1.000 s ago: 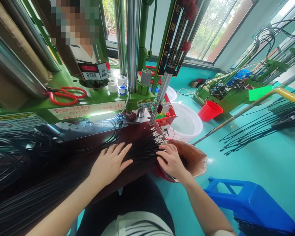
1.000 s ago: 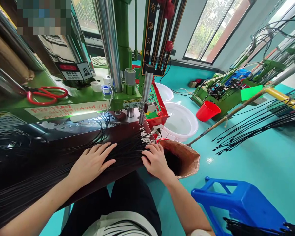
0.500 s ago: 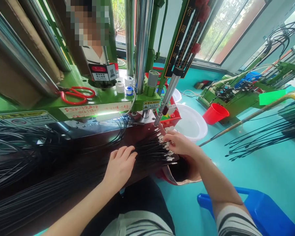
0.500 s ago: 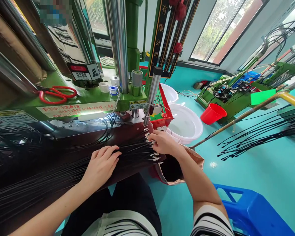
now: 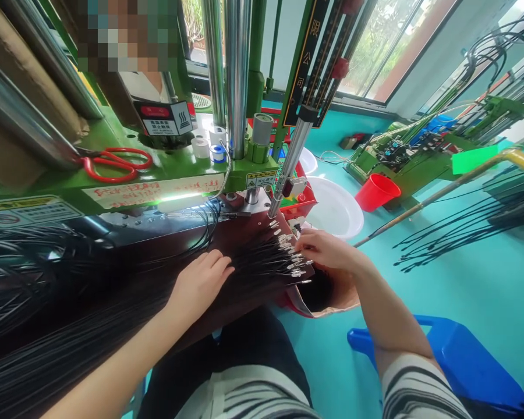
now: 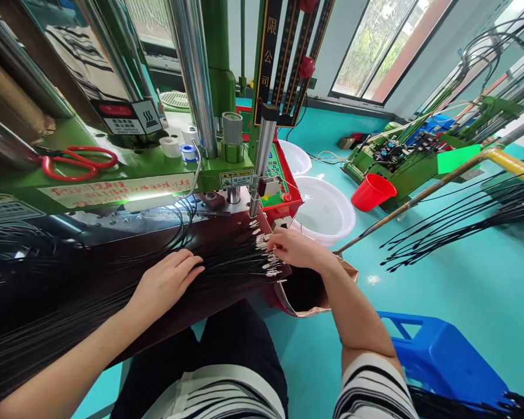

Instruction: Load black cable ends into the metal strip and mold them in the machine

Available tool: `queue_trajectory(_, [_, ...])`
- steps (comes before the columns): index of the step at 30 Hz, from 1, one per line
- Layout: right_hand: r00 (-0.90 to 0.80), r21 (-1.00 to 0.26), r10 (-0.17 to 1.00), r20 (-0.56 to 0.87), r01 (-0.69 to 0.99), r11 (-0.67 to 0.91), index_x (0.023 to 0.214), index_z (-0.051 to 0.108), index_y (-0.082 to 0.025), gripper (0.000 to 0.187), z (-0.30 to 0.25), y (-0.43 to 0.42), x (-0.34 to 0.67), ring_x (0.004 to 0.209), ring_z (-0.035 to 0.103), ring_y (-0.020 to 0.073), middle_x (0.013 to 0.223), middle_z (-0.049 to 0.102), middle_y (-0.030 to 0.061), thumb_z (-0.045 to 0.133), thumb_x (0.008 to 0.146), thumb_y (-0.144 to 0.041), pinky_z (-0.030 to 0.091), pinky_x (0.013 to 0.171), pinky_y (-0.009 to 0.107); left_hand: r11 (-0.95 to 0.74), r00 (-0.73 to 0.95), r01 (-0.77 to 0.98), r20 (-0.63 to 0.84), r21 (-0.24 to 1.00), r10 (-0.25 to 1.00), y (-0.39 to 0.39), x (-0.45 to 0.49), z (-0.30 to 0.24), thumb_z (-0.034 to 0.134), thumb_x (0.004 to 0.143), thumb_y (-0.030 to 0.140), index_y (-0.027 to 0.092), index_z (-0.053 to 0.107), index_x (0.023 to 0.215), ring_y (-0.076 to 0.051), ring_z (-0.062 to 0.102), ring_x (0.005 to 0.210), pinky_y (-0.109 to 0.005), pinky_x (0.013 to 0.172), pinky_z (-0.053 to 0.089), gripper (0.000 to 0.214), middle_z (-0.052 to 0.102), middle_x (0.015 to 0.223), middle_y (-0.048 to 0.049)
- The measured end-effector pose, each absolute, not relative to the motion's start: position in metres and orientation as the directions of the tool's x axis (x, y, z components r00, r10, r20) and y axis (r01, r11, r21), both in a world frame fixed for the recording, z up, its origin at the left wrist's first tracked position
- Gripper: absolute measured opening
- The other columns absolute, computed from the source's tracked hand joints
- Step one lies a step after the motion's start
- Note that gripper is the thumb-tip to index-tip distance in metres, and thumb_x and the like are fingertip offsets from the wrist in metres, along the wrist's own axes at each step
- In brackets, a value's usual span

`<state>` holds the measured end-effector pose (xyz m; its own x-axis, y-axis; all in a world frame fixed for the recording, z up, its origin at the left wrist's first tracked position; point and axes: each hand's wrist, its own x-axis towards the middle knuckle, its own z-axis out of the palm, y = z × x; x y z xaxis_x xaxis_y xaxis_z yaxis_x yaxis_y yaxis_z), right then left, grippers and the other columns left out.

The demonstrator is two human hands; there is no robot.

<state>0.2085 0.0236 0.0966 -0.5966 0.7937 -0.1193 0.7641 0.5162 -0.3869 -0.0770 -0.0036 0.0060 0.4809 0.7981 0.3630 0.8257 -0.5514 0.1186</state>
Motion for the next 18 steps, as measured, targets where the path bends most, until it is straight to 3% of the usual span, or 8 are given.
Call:
queue_trajectory(2, [-0.627,-0.390,0.764,-0.152,0.748,0.537,0.083,0.059,-0.018,0.017,0.107,0.018,0.210,0.077,0.052,0.0137,0.085,0.055,0.0031,0.046,0.080,-0.008,0.039,0.069,0.026,-0.561,0.492,0.817,0.347,0.132,0.798,-0.005,-0.075,0.008,0.043,0.087,0.029,0.017,0.061,0.086,-0.016,0.054,0.074,-0.027,0.065,0.042,0.022,0.057,0.079,-0.0036])
queue_trajectory(8, [-0.575,-0.348,0.818,0.021,0.762,0.545,0.086,0.058,-0.019,0.019,0.115,0.021,0.208,0.082,0.052,0.0152,0.087,0.056,0.0041,0.041,0.083,-0.010,0.040,0.073,0.027,-0.649,0.587,0.754,0.339,0.103,0.735,-0.015,-0.084,0.016,0.042,0.087,0.029,0.017,0.061,0.081,-0.017,0.052,0.077,-0.029,0.070,0.042,0.023,0.059,0.082,-0.0042])
queue_trajectory(14, [-0.579,-0.264,0.815,-0.027,0.790,0.553,0.084,0.059,-0.016,0.020,0.073,0.036,0.207,0.078,0.052,0.0147,0.083,0.057,0.0044,0.045,0.077,-0.005,0.037,0.070,0.026,-0.679,0.623,0.725,0.313,0.115,0.717,-0.020,-0.121,0.007,0.041,0.087,0.027,0.017,0.059,0.091,-0.017,0.052,0.080,-0.030,0.072,0.042,0.021,0.059,0.089,-0.0049])
queue_trajectory(18, [-0.589,-0.130,0.805,-0.074,0.806,0.578,0.083,0.060,-0.016,0.023,0.049,0.040,0.203,0.081,0.053,0.0169,0.080,0.059,0.0044,0.045,0.072,-0.003,0.032,0.073,0.029,-0.676,0.626,0.737,0.377,0.002,0.683,-0.028,-0.131,0.005,0.046,0.085,0.024,0.016,0.060,0.090,-0.019,0.051,0.081,-0.031,0.070,0.042,0.017,0.058,0.092,-0.0082])
